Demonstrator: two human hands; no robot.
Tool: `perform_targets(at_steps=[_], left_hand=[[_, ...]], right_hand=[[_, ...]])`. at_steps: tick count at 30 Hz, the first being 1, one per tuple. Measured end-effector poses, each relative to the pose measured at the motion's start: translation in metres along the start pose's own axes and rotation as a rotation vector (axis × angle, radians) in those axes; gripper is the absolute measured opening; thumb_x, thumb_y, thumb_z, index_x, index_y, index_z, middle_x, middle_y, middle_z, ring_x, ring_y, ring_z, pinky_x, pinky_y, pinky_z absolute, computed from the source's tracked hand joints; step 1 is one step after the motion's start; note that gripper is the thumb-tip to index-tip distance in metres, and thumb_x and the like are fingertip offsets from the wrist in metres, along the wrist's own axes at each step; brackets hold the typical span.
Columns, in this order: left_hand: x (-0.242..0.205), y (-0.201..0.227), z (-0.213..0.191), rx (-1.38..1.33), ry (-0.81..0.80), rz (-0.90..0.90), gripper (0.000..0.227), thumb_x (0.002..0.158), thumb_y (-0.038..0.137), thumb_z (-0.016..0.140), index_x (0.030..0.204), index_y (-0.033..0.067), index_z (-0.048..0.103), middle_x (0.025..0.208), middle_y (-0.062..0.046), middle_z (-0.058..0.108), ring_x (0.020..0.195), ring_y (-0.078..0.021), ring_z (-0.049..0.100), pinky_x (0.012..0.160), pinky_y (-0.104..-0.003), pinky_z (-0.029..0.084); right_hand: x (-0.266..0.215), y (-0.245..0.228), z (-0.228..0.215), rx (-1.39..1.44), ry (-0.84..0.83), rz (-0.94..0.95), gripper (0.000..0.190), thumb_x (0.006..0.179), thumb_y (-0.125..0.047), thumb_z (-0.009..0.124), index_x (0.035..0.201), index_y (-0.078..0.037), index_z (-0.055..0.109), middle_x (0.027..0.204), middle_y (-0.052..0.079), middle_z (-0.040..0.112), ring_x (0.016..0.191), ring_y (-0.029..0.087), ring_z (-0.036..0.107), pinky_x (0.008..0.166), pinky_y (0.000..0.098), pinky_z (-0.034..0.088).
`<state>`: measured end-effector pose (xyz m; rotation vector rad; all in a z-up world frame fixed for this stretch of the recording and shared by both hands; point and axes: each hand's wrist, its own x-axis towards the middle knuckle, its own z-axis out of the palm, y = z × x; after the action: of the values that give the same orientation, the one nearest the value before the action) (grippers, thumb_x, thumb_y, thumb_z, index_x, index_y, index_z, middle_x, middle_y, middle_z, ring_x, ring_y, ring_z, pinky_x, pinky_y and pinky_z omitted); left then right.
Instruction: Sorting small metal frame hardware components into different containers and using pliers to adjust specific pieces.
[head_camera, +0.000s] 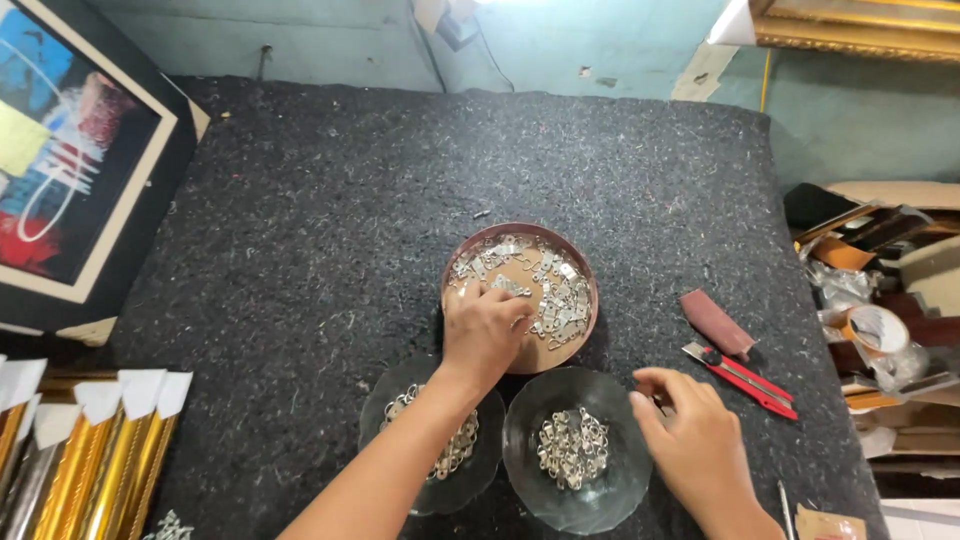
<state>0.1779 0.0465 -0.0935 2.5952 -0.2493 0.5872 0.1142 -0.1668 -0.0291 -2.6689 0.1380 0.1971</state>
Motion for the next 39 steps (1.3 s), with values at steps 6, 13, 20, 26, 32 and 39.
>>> perform_targets(at_steps=[6, 13, 20, 26, 32, 39], left_hand=[[0.011, -0.005, 0.018, 0.238, -0.173, 0.018, 0.023, 0.07, 0.008, 0.061, 0.051, 0.0221, 0.062, 0.049, 0.006, 0.046, 0.063, -0.0228, 0.046, 0.06, -0.041, 0.037], [0.026, 0.01, 0.016, 0.371, -0.453, -0.043, 0.019, 0.072, 0.005, 0.057, 0.074, 0.0228, 0.064, 0.059, 0.001, 0.06, 0.07, -0.024, 0.053, 0.065, -0.039, 0.038], [0.019, 0.004, 0.033, 0.272, -0.048, 0.051, 0.01, 0.059, 0.005, 0.063, 0.065, 0.0127, 0.066, 0.048, -0.009, 0.055, 0.054, -0.0279, 0.05, 0.05, -0.038, 0.03], [0.022, 0.009, 0.028, 0.296, -0.063, 0.038, 0.01, 0.057, 0.004, 0.063, 0.058, 0.0136, 0.066, 0.045, -0.009, 0.054, 0.055, -0.028, 0.05, 0.051, -0.039, 0.03], [0.03, 0.022, 0.016, 0.283, -0.249, -0.091, 0.013, 0.071, 0.007, 0.058, 0.063, 0.013, 0.066, 0.047, -0.009, 0.056, 0.059, -0.0278, 0.053, 0.055, -0.04, 0.032], [0.027, 0.02, 0.033, 0.271, -0.242, -0.159, 0.01, 0.074, 0.01, 0.052, 0.071, 0.0092, 0.062, 0.057, -0.012, 0.061, 0.064, -0.0314, 0.057, 0.058, -0.046, 0.033]], right_hand=[[0.037, -0.026, 0.01, -0.017, -0.027, -0.139, 0.019, 0.076, -0.034, 0.052, 0.09, -0.027, 0.062, 0.087, -0.012, 0.065, 0.088, 0.012, 0.056, 0.076, 0.0339, 0.038], [0.094, -0.05, 0.015, -0.062, 0.004, -0.258, 0.016, 0.079, -0.031, 0.051, 0.09, -0.026, 0.062, 0.086, -0.011, 0.064, 0.087, 0.016, 0.055, 0.076, 0.0382, 0.037], [0.143, -0.066, 0.046, -0.361, 0.027, -0.422, 0.015, 0.077, -0.037, 0.057, 0.09, -0.032, 0.062, 0.075, -0.011, 0.065, 0.082, 0.015, 0.06, 0.075, 0.036, 0.043], [0.162, -0.078, 0.064, -0.5, -0.063, -0.393, 0.014, 0.071, -0.034, 0.062, 0.085, -0.034, 0.06, 0.068, -0.012, 0.065, 0.076, 0.018, 0.063, 0.074, 0.0357, 0.04], [0.165, -0.082, 0.067, -0.465, -0.156, -0.358, 0.014, 0.069, -0.03, 0.062, 0.082, -0.029, 0.06, 0.067, -0.004, 0.066, 0.076, 0.025, 0.065, 0.072, 0.037, 0.043], [0.16, -0.076, 0.056, -0.439, -0.154, -0.376, 0.012, 0.071, -0.03, 0.062, 0.082, -0.025, 0.062, 0.066, -0.003, 0.067, 0.075, 0.026, 0.065, 0.073, 0.0357, 0.043]])
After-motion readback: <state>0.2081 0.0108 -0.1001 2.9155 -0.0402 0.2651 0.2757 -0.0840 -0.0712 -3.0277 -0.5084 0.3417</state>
